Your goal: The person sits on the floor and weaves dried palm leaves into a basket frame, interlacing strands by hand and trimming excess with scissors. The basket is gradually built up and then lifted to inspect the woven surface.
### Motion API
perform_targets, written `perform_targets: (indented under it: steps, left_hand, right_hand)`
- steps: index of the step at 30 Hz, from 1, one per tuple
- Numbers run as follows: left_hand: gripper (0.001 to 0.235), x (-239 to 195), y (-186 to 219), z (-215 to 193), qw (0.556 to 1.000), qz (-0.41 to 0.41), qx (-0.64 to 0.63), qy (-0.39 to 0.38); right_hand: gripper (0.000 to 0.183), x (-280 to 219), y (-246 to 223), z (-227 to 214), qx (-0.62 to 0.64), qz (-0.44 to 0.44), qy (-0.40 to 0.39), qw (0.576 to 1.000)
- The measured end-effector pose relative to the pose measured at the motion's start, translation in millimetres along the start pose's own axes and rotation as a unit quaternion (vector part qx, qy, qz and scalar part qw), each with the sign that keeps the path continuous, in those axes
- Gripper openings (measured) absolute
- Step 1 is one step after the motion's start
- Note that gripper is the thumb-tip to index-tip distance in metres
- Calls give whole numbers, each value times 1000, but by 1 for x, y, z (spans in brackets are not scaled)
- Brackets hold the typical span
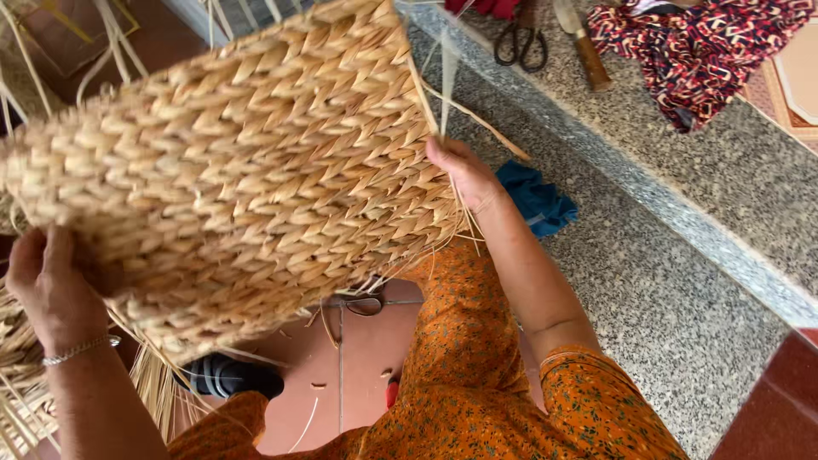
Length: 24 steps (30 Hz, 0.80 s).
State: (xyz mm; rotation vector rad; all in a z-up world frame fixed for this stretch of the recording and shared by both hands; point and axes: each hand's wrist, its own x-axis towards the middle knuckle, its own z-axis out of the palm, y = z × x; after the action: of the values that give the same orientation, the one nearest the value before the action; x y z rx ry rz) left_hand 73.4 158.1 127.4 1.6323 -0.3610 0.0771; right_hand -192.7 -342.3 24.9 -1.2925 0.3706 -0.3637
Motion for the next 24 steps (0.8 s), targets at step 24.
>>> perform_targets:
  steps: [24]
  left_hand:
    - [28, -21, -68, 91, 964, -141, 74, -214]
  right_hand:
    - [51, -347, -164, -197, -343, -226, 653, 636]
